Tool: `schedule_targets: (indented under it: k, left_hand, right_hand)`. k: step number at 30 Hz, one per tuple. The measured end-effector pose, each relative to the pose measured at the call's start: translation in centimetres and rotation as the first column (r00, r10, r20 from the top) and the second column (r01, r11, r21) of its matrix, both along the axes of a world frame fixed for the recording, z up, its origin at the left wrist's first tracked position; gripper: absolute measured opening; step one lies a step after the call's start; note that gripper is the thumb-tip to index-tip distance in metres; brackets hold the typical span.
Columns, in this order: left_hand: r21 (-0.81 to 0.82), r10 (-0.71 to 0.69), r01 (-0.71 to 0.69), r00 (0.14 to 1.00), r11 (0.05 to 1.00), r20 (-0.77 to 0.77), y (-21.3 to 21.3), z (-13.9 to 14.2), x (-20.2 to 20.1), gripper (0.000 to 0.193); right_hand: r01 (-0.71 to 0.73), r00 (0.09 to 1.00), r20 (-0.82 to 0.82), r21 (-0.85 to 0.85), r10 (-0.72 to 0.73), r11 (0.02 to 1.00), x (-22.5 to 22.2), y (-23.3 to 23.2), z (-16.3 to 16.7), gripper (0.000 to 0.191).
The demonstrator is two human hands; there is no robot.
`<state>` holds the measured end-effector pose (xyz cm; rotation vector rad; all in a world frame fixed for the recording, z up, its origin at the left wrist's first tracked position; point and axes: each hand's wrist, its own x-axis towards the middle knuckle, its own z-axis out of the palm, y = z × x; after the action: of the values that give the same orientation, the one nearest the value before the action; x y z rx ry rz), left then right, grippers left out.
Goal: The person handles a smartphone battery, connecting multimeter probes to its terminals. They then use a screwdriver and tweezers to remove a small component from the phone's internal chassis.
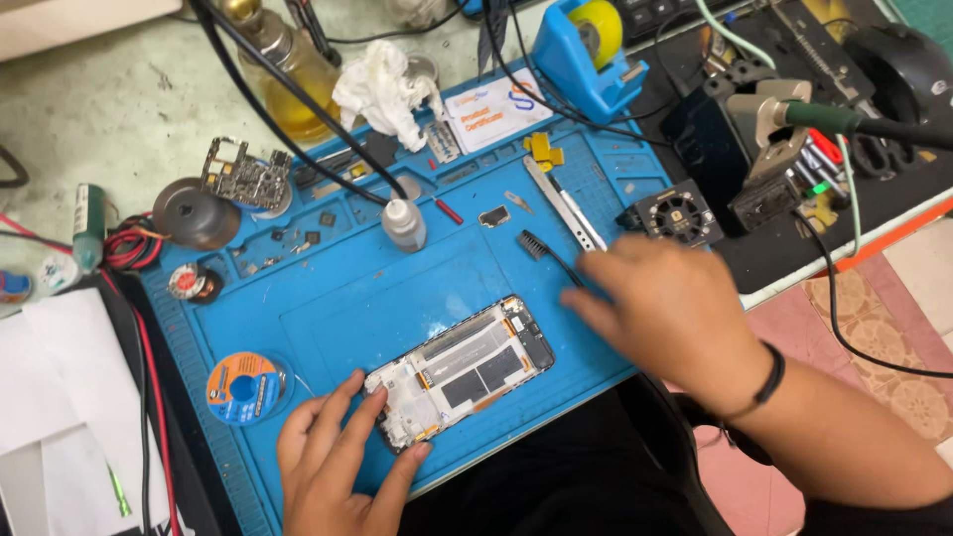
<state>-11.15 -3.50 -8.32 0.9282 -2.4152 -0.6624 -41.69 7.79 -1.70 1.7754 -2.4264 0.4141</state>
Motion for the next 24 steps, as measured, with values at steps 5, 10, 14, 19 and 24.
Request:
schedule_targets:
  k: [5, 10, 14, 19, 24]
  left_hand:
    - [-0.049, -0.026, 0.025, 1.0, 0.999, -0.016, -0.5, -1.2, 0.3, 0.068]
    - [-0.074, 0.0, 0.0, 1.0, 0.997, -0.007, -0.7, -2.1, 0.4, 0.069]
    - [-0.058, 0.026, -0.025, 1.0, 0.998, 0.016, -0.7, -2.2, 0.4, 0.069]
    - [-0.097, 0.027, -0.029, 1.0, 0.995, -0.016, -0.7, -2.3, 0.1, 0.07]
    - [-0.07, 0.028, -0.032, 0.998, 0.997, -0.065, -0.6, -2.8, 0.0, 0.067]
  right_hand:
    - [-0.032, 0.998, 0.051, 0.019, 0.031, 0.999, 1.0, 1.1, -0.2, 0.016]
    - [0.054, 0.998, -0.034, -0.152, -0.059, 0.987, 0.0, 0.7, 0.3, 0.017]
    - [0.074, 0.996, -0.032, -0.187, -0.081, 0.98, -0.6, -0.1, 1.2, 0.023]
    - [-0.278, 0.75, 0.571, -0.187, 0.335, 0.942, -1.7, 6.0, 1.2, 0.019]
    - [-0.455, 0.682, 0.699, 0.637, -0.216, 0.622, -4.5, 16.2, -3.0, 0.019]
